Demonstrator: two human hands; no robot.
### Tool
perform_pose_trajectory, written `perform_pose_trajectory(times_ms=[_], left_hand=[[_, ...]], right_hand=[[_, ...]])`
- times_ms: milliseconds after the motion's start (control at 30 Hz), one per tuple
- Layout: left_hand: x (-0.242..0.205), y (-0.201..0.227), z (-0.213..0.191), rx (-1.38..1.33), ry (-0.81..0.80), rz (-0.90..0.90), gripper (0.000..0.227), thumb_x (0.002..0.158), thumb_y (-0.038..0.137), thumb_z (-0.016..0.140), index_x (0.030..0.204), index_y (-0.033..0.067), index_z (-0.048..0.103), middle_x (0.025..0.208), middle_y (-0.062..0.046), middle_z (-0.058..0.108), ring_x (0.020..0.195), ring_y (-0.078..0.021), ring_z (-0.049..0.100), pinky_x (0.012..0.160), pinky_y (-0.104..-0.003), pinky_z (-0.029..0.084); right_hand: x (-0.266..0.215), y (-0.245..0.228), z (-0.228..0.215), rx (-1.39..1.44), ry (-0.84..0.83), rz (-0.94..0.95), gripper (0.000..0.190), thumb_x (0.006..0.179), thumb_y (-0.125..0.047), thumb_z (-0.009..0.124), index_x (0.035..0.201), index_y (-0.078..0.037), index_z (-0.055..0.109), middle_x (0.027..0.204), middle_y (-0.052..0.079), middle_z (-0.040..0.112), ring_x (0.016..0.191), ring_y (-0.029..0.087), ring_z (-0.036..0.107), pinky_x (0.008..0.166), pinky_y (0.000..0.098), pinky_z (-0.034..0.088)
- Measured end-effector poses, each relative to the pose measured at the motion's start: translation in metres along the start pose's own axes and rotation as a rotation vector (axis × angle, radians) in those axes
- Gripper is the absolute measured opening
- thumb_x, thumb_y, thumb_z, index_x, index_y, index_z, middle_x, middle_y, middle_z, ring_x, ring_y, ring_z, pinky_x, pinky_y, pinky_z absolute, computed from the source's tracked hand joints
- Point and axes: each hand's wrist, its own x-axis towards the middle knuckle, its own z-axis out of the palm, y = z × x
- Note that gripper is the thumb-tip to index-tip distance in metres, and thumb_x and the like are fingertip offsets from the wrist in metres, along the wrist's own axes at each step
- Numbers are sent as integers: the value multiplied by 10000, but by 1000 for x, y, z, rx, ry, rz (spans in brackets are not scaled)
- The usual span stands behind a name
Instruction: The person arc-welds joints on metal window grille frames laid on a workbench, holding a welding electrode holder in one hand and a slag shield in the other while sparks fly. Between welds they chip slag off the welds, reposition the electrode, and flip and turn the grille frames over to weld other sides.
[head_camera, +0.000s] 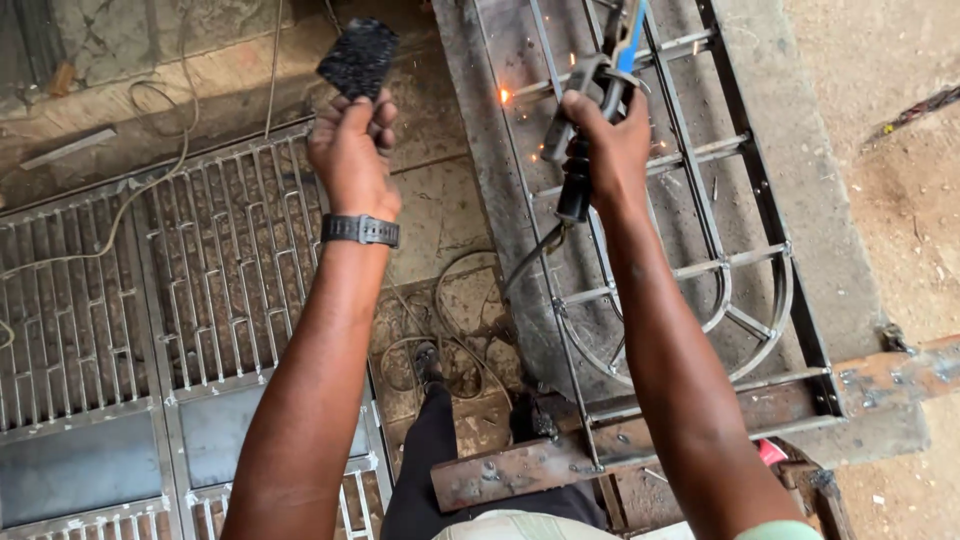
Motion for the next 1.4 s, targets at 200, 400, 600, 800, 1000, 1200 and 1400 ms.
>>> perform_pose_trajectory(times_ms=[200,400,600,800,1000,1200,1400], left_hand=[[-1,19,3,-106,76,7,73,956,1,612,962,71,632,914,-109,780,697,-116,731,519,-195,522],[-20,29,27,-40,126,90,52,964,22,627,982,68,644,933,-128,790,734,-124,764,549,-205,563],[-41,28,57,100,-223,165,71,980,42,639,1050,55,646,964,-143,786,732,-145,751,551,-232,580],[-45,18,66,147,-539,69,152,1014,80,649,1158,43,616,965,-129,781,759,-119,730,608,-207,552],[-39,7,65,129,-533,9,175,1015,89,648,1171,20,610,968,-105,785,776,-100,711,650,-194,529],[-37,2,65,135,-539,7,193,1019,93,649,1182,5,594,959,-117,776,775,-103,714,637,-205,538],[-36,0,65,200,-513,10,209,1009,85,636,1197,2,593,957,-127,769,779,-103,729,610,-201,554]], right_hand=[[29,39,15,-204,51,-17,709,768,-370,867,1249,-2,497,966,76,642,758,152,653,640,301,585],[40,50,23,-238,33,-79,776,768,-387,917,1282,45,528,1093,139,697,941,197,689,820,318,583],[40,41,30,-248,33,32,745,729,-367,888,1246,27,524,1053,129,687,898,203,695,779,332,595],[41,50,30,-183,-13,-55,688,782,-336,895,1237,37,537,1067,137,687,945,200,701,839,342,596],[41,48,31,-169,30,76,646,743,-323,863,1209,-9,544,1008,110,665,845,228,644,736,368,533],[47,62,26,-157,-1,-24,623,775,-334,877,1186,10,561,1045,114,681,933,195,680,836,338,576],[46,60,24,-116,-9,38,640,781,-340,861,1208,14,541,1055,127,686,917,206,694,788,337,587]])
